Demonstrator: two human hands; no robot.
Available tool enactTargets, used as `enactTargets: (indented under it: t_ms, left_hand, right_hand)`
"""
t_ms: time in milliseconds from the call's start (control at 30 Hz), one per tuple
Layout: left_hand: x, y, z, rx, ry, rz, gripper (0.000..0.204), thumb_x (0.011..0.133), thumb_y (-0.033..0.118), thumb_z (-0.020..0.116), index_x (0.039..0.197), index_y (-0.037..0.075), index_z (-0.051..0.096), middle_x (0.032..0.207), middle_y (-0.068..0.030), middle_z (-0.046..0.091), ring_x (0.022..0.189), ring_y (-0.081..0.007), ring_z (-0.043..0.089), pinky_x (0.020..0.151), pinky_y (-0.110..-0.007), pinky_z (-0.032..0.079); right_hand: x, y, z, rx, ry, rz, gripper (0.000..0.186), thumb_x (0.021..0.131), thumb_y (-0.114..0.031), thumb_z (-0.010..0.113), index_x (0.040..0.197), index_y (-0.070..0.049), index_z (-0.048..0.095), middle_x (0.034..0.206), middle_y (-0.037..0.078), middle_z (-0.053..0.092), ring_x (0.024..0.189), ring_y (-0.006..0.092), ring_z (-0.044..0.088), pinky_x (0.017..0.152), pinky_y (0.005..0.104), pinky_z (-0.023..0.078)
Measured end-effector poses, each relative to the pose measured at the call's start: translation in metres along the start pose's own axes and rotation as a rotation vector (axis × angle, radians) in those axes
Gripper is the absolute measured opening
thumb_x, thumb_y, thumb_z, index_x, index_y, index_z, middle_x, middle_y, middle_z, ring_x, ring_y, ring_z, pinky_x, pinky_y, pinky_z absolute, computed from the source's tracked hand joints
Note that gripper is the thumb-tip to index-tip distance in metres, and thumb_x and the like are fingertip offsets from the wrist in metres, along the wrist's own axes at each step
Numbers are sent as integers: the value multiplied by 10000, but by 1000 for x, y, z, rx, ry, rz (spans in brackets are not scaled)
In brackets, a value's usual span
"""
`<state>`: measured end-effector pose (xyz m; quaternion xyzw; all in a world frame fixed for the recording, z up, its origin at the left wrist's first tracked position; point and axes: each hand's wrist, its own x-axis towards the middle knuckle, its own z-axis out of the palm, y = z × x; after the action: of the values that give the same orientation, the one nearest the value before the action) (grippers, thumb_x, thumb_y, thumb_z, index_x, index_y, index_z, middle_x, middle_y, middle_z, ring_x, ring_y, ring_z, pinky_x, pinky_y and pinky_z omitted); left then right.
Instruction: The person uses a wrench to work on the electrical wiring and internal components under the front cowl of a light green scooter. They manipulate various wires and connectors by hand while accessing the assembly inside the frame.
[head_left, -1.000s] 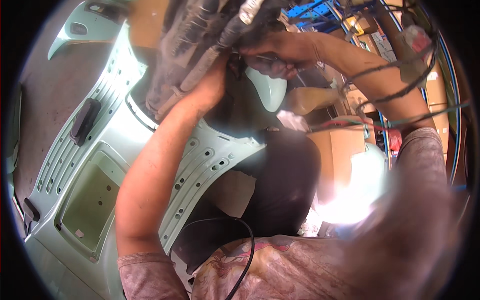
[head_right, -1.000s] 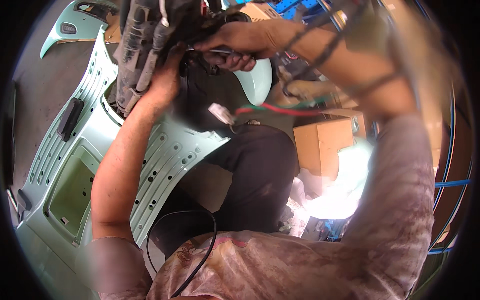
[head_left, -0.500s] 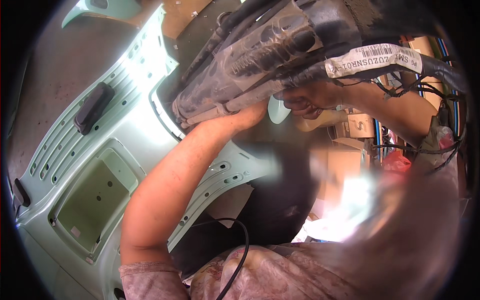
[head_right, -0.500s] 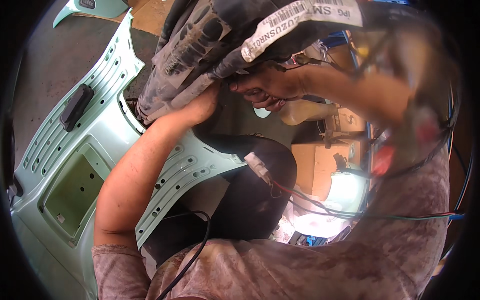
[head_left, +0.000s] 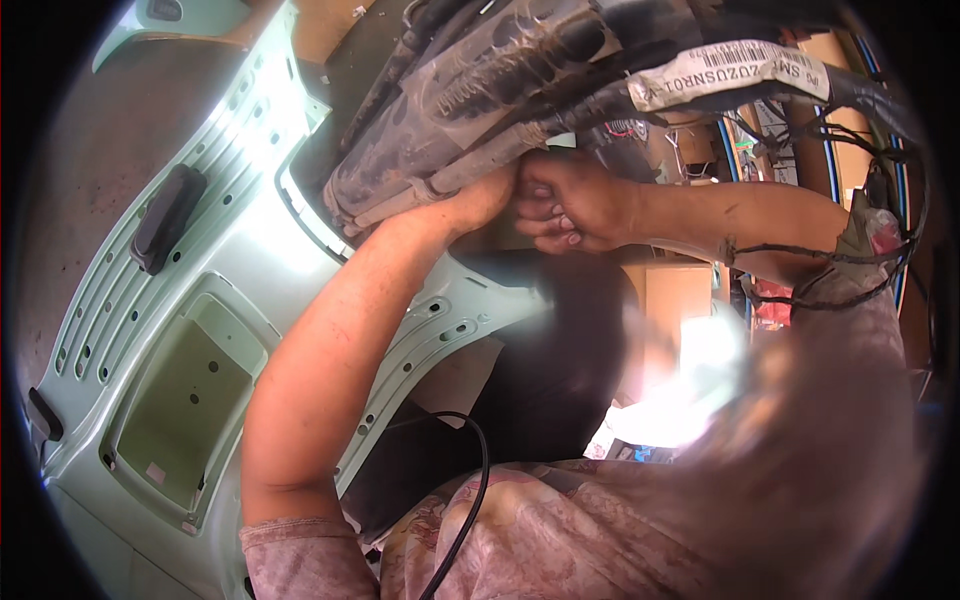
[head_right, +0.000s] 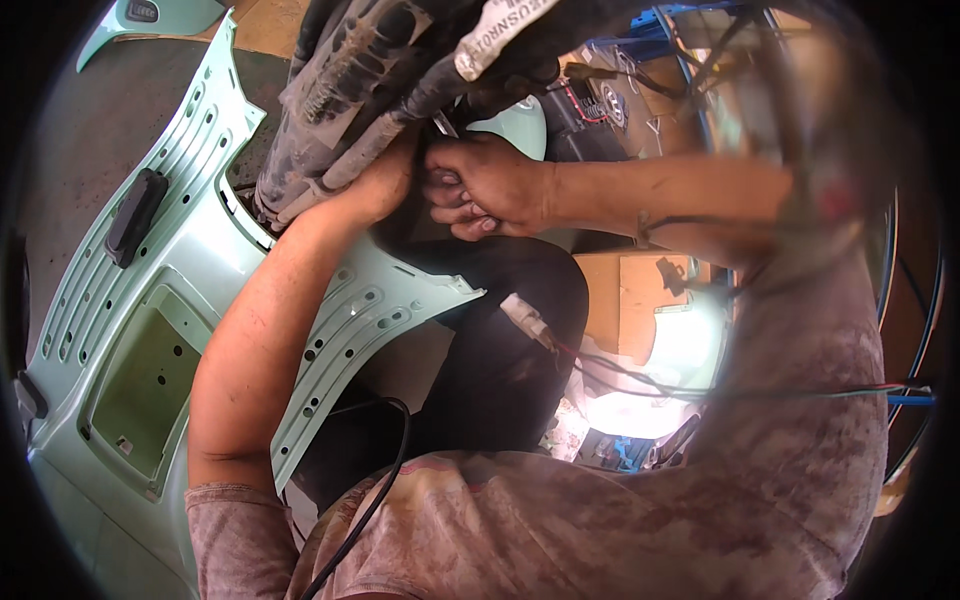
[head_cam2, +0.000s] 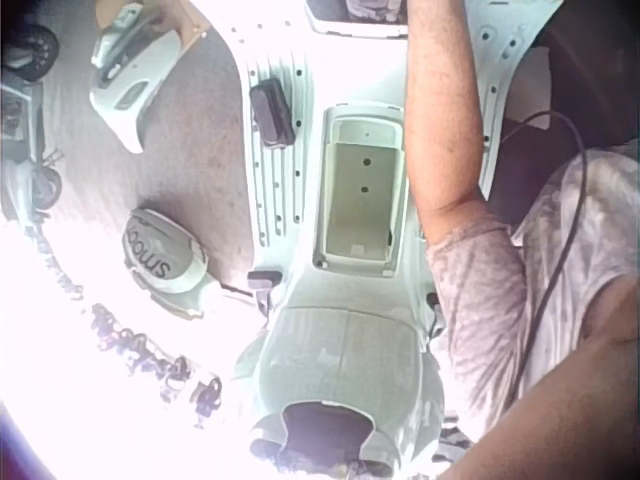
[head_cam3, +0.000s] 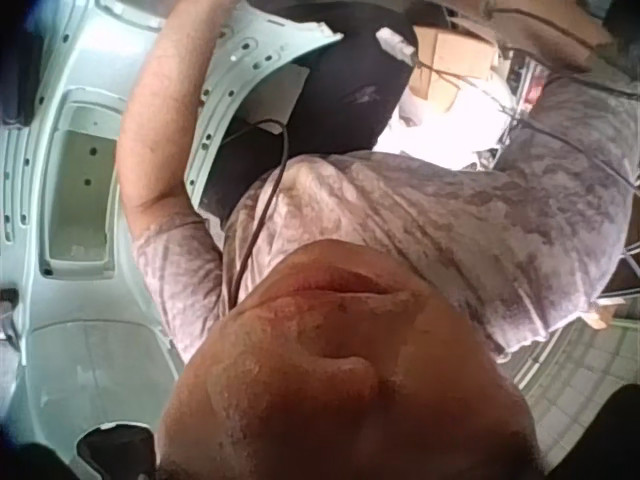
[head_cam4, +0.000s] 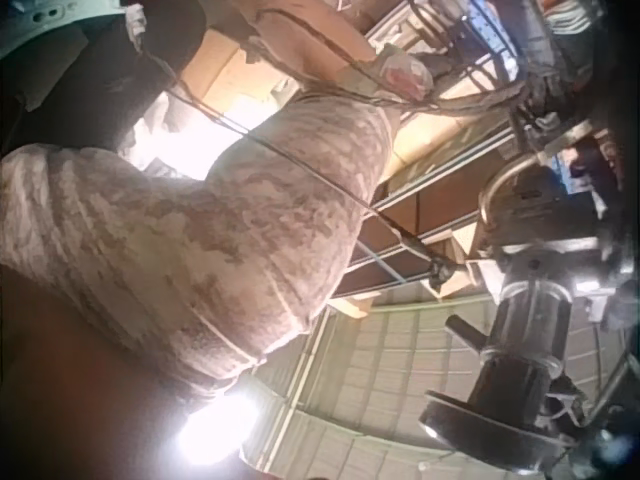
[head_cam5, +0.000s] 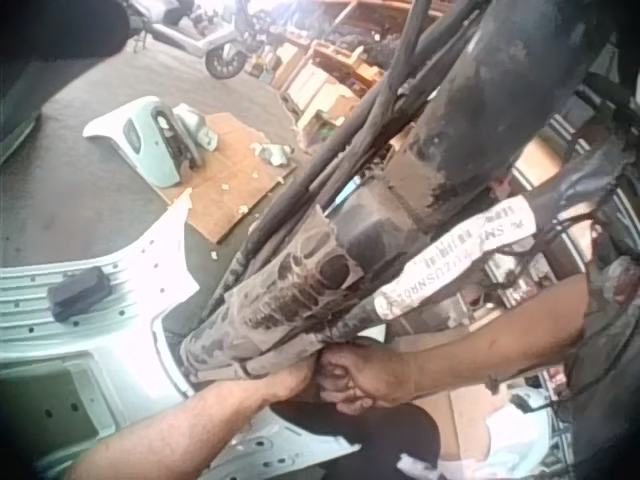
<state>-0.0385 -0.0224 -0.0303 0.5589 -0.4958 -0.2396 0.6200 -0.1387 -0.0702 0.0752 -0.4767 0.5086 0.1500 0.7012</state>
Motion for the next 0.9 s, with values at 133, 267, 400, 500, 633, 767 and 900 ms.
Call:
enactTargets:
  t_ms: [133,267,400,500,633,767,900]
  left_hand:
    - [2,17,3,-335,-84,-186,373,951,272,343,1130,-3,521,1048,-131,560,952,-192,508,873,-304,374]
    - [6,25,-10,-509,-134,-311,397,928,322,380,1116,5,530,1032,-96,563,928,-168,511,836,-299,391]
    - [6,23,-8,-536,-61,-214,440,940,333,323,1171,2,497,1125,-98,539,1022,-175,499,916,-299,362]
    - [5,18,-6,-507,-33,-221,456,948,331,289,1202,2,476,1175,-105,516,1090,-172,465,966,-290,316]
    - [3,22,-10,-471,13,-229,463,949,329,290,1212,-8,470,1191,-105,506,1111,-173,443,976,-290,296]
    - [-2,30,-5,-559,44,-244,434,934,349,348,1133,11,535,1109,-82,546,1024,-154,483,918,-277,344]
    - [0,31,-27,-868,-312,-625,350,877,446,436,720,151,540,484,34,463,329,-71,392,274,-205,297]
  right_hand:
    - [16,21,6,229,-51,-145,303,878,-255,330,596,-154,292,484,-47,260,397,58,264,332,209,208]
    - [13,15,13,101,121,-299,281,881,-232,418,627,-129,356,505,-29,305,402,84,296,333,221,224]
    - [0,24,17,51,216,-752,285,902,-284,470,772,-33,506,547,1,389,405,105,370,358,261,330]
    - [-20,34,15,-54,337,-897,291,914,-282,450,806,-22,526,548,9,401,397,105,387,359,266,345]
    - [-2,35,19,17,278,-834,280,910,-257,431,800,-27,545,544,18,426,399,120,401,359,275,356]
    - [21,37,24,248,258,-769,214,895,-225,425,821,-54,531,543,7,399,449,121,384,411,295,364]
    - [22,32,59,574,273,-747,175,911,-218,419,817,-79,472,585,5,405,481,126,378,436,299,365]
